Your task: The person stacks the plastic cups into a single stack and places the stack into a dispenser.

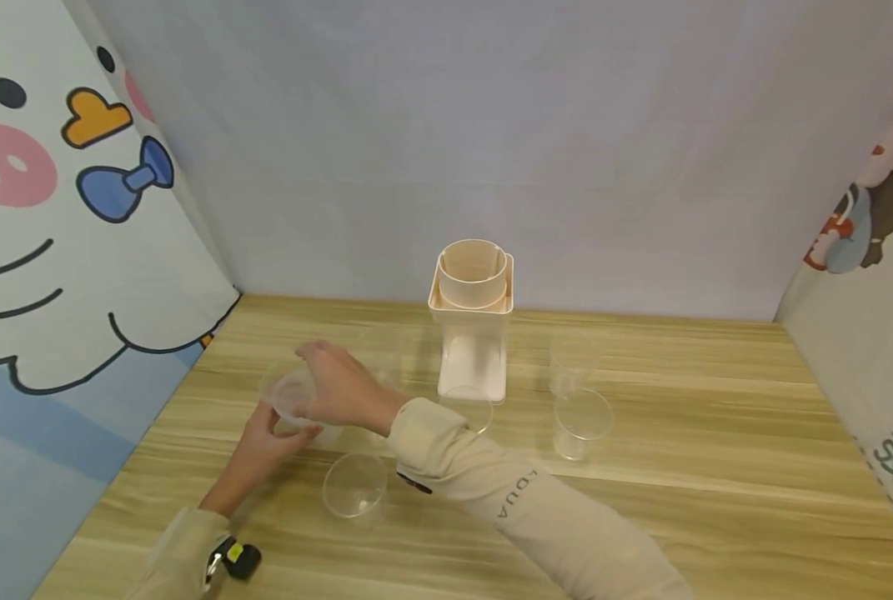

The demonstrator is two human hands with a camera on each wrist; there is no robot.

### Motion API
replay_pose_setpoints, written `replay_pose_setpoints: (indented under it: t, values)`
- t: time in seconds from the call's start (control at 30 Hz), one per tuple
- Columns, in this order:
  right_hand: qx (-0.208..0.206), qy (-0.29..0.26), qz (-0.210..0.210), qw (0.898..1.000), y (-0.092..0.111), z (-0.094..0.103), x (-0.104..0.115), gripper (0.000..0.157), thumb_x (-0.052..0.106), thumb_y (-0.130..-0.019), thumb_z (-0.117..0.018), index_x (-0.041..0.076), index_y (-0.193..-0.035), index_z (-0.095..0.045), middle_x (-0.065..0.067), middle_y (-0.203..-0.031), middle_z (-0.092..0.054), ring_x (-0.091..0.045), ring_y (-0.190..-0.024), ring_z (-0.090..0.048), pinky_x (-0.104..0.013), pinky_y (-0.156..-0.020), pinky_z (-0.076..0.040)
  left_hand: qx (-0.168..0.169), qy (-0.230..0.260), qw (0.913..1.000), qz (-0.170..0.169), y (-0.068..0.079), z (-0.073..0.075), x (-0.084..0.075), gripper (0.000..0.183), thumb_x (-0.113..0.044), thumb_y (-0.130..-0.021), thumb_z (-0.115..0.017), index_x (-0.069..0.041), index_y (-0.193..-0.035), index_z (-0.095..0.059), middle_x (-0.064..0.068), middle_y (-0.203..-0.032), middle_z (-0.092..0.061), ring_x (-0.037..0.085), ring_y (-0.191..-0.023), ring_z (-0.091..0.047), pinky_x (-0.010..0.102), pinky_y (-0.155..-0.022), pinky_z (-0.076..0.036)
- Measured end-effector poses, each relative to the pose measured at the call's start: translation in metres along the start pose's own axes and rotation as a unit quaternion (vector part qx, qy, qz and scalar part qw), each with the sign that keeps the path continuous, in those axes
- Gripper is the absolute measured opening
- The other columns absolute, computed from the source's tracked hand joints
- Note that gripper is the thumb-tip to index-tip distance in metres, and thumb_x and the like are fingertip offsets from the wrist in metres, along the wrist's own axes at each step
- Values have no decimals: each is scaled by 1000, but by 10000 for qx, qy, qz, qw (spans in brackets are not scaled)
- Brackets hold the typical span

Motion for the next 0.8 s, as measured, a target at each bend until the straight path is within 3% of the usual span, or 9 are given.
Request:
replay_pose_setpoints:
  t: [0.27,0.47,0.57,0.73,0.8]
  values:
    - [75,-15,-30,10000,3,-7,-10,62,26,-80,-76,-5,-128,-52,-15,-126,-58,-25,-115,-54,-31,-96,-42,125,143,9998,-18,5,1,-34,75,-2,-80,-74,-1,-141,-31,18,-128,-49,22,-113,-47,33,-80,-51]
    - [75,-21,-62,10000,6,-12,-14,64,32,-83,-74,-2,-132,-50,-14,-127,-57,-21,-112,-55,-28,-91,-44,81,61,9999,-44,7,2,-36,73,-1,-80,-73,0,-140,-31,18,-127,-49,12,-110,-47,31,-81,-50]
    - [51,61,-45,10000,8,-13,-14,63,32,-84,-72,-3,-132,-50,-14,-128,-57,-22,-113,-55,-29,-91,-44,41,119,9999,-76,5,1,-27,72,-1,-80,-73,-1,-139,-32,18,-127,-49,12,-110,-47,30,-79,-51]
    - [-63,133,-70,9999,9,-13,-14,60,29,-84,-73,-3,-130,-51,-14,-129,-56,-24,-116,-53,-32,-95,-43,-12,345,9994,16,1,-1,-2,76,-2,-78,-76,-10,-141,-33,15,-129,-47,26,-116,-45,28,-76,-52]
    - [-125,106,-95,9998,11,-12,-13,59,28,-83,-74,-3,-129,-52,-15,-130,-55,-25,-118,-52,-32,-96,-42,-22,385,9993,-22,1,-1,0,76,-3,-78,-76,-11,-141,-33,16,-129,-47,28,-116,-45,28,-76,-52]
Point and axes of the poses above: each hand's wrist, its own y-axis away from the middle knuckle, its own z-axis out of the back of the hand, x = y × z, the point moved 6 cm from there along -y, towards the middle knuckle
